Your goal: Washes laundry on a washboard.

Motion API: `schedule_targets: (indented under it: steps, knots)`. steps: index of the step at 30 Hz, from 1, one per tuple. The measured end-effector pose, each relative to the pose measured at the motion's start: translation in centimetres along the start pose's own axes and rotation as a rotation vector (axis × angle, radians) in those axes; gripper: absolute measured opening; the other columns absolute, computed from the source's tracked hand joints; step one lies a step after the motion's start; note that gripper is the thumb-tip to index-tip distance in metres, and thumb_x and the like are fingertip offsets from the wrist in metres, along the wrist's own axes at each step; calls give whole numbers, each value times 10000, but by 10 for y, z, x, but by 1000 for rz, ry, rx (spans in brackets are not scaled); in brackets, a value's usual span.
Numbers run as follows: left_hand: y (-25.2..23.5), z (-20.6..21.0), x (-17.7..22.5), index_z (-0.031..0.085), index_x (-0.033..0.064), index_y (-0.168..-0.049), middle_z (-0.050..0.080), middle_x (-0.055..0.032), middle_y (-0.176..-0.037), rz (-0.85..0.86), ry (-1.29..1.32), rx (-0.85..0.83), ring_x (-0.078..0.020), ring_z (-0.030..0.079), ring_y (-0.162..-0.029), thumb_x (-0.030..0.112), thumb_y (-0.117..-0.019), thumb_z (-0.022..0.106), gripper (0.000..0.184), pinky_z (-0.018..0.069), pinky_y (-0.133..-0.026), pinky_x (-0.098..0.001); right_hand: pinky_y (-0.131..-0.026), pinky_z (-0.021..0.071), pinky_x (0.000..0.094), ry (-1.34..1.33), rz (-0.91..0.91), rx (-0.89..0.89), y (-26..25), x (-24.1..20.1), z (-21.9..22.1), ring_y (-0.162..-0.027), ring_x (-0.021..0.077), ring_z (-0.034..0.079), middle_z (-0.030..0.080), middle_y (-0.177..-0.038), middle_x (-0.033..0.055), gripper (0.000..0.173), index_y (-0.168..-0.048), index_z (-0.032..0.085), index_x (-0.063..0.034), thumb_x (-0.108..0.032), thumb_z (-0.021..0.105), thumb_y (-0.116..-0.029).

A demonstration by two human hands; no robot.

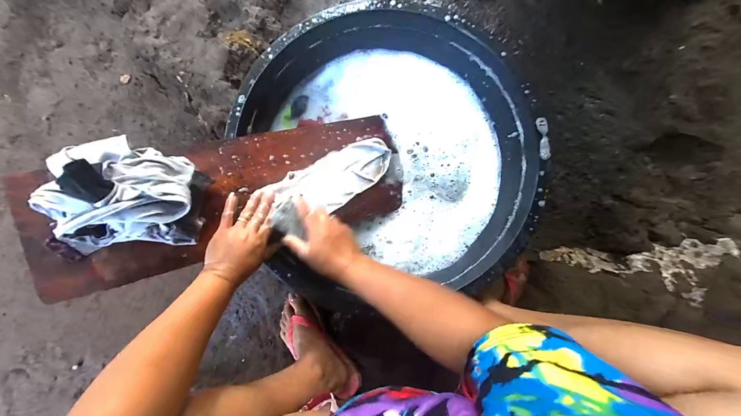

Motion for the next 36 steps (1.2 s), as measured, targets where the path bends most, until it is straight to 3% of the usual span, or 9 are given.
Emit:
schedule_targets:
  steps: [4, 6, 11, 16, 22, 27, 29, 33, 36]
  knots:
    - [6, 9, -6, 581, 3, -1431, 521, -218, -1524, 80, 110, 213, -387, 433, -1472, 253, -852, 830, 678, 234, -1213, -666, -917, 527, 661, 29, 337, 210, -43, 89, -66, -1172, 481, 629, 550, -1404, 300, 736, -1630, 286, -141, -478, 534, -1025]
    - [8, 12, -9, 627, -4, -1371, 590, -228, -1438, 109, 131, 273, -410, 491, -1418, 241, -839, 840, 624, 269, -1197, -669, -918, 528, 645, 47, 442, 230, -53, 84, -75, -1174, 473, 627, 532, -1422, 295, 790, -1645, 230, -134, -494, 547, -1017]
    - [9, 12, -10, 725, -11, -1182, 660, -234, -1322, 123, 181, 354, -419, 570, -1333, 192, -851, 813, 398, 322, -1189, -630, -846, 568, 606, 21, 48, 38, -29, -26, -2, -1090, 405, 674, 589, -1359, 225, 768, -1642, 279, -197, -500, 574, -1000]
    - [8, 16, -10, 672, 19, -1318, 648, -212, -1350, 123, 167, 317, -415, 543, -1359, 239, -862, 816, 526, 281, -1206, -634, -944, 522, 643, -2, 349, 274, -69, 70, -66, -1199, 459, 624, 549, -1424, 274, 767, -1647, 230, -134, -474, 532, -1028]
    - [8, 13, -9, 692, 9, -1284, 662, -213, -1326, 111, 170, 319, -404, 561, -1342, 211, -845, 830, 503, 291, -1202, -631, -848, 567, 591, 48, 65, 66, -30, -10, -9, -1079, 404, 670, 585, -1345, 229, 791, -1652, 248, -217, -513, 580, -998]
    - [7, 11, -8, 654, 18, -1348, 649, -222, -1346, 89, 171, 278, -421, 536, -1364, 212, -833, 845, 583, 269, -1200, -656, -944, 523, 636, 43, 365, 288, -62, 94, -76, -1199, 459, 622, 532, -1438, 282, 777, -1647, 236, -124, -495, 525, -1029]
    - [6, 12, -8, 651, 32, -1355, 650, -206, -1350, 92, 143, 271, -408, 534, -1368, 235, -848, 832, 575, 269, -1204, -645, -948, 527, 626, 24, 408, 329, -60, 85, -72, -1200, 453, 621, 531, -1438, 280, 796, -1647, 228, -125, -483, 549, -1013]
    - [5, 11, -8, 670, 30, -1328, 654, -205, -1342, 88, 145, 289, -397, 541, -1365, 225, -852, 825, 537, 273, -1212, -627, -824, 574, 593, 62, 78, 136, -28, 3, -10, -1047, 406, 680, 593, -1326, 242, 772, -1644, 274, -203, -490, 592, -1001]
    - [7, 11, -8, 665, 33, -1337, 656, -207, -1338, 86, 157, 279, -400, 547, -1358, 223, -851, 827, 546, 272, -1208, -635, -892, 549, 629, 48, 160, 177, -43, 53, -42, -1137, 443, 658, 576, -1388, 272, 737, -1637, 293, -166, -478, 548, -1020]
Point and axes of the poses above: each hand's wrist, its own y-axis away from the middle knuckle, its own z-axis out of the palm, x = y × z, the point moved 2 cm from there along -y, towards the middle knuckle
